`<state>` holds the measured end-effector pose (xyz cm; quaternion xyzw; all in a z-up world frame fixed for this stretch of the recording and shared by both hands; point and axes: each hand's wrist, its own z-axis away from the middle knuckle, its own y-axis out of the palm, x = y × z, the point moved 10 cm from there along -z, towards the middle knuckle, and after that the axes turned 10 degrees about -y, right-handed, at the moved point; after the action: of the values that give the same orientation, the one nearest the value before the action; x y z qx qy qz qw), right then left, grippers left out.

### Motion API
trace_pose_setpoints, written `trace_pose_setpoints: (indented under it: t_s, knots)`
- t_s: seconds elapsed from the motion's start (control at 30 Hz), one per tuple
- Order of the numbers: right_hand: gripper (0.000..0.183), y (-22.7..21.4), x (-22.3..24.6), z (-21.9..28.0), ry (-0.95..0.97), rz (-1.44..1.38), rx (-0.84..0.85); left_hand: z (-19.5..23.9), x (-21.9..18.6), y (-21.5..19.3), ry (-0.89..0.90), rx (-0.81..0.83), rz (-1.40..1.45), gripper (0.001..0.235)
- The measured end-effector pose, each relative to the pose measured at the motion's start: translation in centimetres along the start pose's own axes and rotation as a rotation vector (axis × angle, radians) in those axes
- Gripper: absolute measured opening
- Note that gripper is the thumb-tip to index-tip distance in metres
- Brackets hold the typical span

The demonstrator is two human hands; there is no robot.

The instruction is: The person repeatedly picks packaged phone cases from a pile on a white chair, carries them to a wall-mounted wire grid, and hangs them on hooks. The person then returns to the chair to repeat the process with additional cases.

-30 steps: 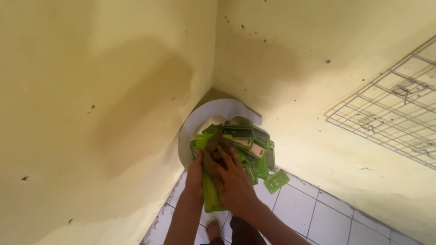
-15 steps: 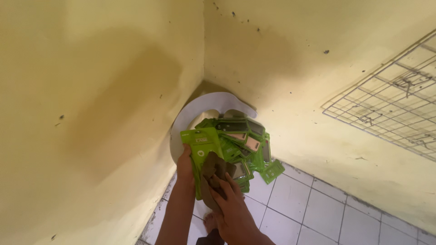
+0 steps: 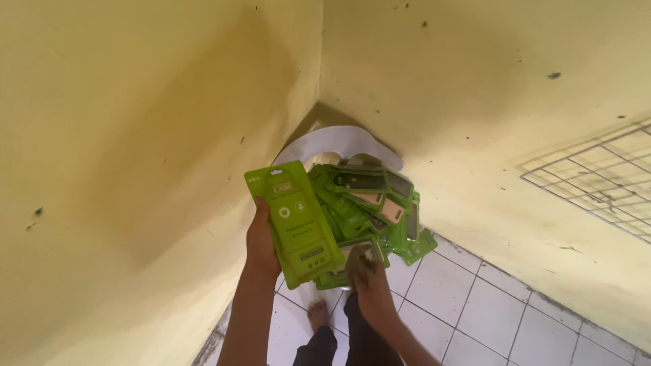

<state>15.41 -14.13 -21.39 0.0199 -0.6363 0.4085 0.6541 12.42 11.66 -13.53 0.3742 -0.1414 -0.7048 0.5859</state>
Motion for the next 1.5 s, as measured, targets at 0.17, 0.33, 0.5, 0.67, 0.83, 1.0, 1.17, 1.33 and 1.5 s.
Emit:
trace_pose_setpoints:
  t_s: [0.17,0.33,0.5,0.67,0.83,1.0,1.17,1.33,1.5]
  knots:
    - [0.047,2.8,-7.5,-7.2,0.009,0.149,0.030,-0.4,1.8,-2.1,-0.058,-0.041,0.009,0.063]
    - [0.053,5.8,-11.6,-13.3,-0.002,0.196,0.134,-0.4,5.3,-4.8,-0.149,-0.147,0.013,0.059]
    - [0.065,7.7,-13.2,-14.5,0.017,0.241,0.220,0.3,7.5,-9.1,-0.196,-0.324,-0.107,0.048]
    - [0.044,3.1,-8.0,-9.8,-0.090,0.117,0.029,1.0,10.0,-9.3,-0.213,-0.367,-0.230,0.047]
    - [0.047,0.4,-1.6,-2.2,0.235,-0.629,0.168,1.7,13.6,-5.6,-0.215,-0.378,-0.469,0.052]
    - [0.051,-8.2,3.6,4.2,0.352,-0.718,0.010,3.7,19.7,5.6,-0.027,0.028,-0.566,0.069]
    - [0.051,-18.0,2.9,10.2,0.284,-0.722,-0.272,6.6,28.5,12.1,-0.168,0.142,-0.505,0.070]
    - [0.051,-25.3,0.1,17.0,0.178,-0.490,-0.374,10.0,36.8,15.9,-0.121,0.234,-0.688,0.069]
    - [0.038,-33.2,-6.5,24.8,0.208,-0.578,-0.598,14.2,44.2,22.1,0.450,0.450,-1.473,0.063]
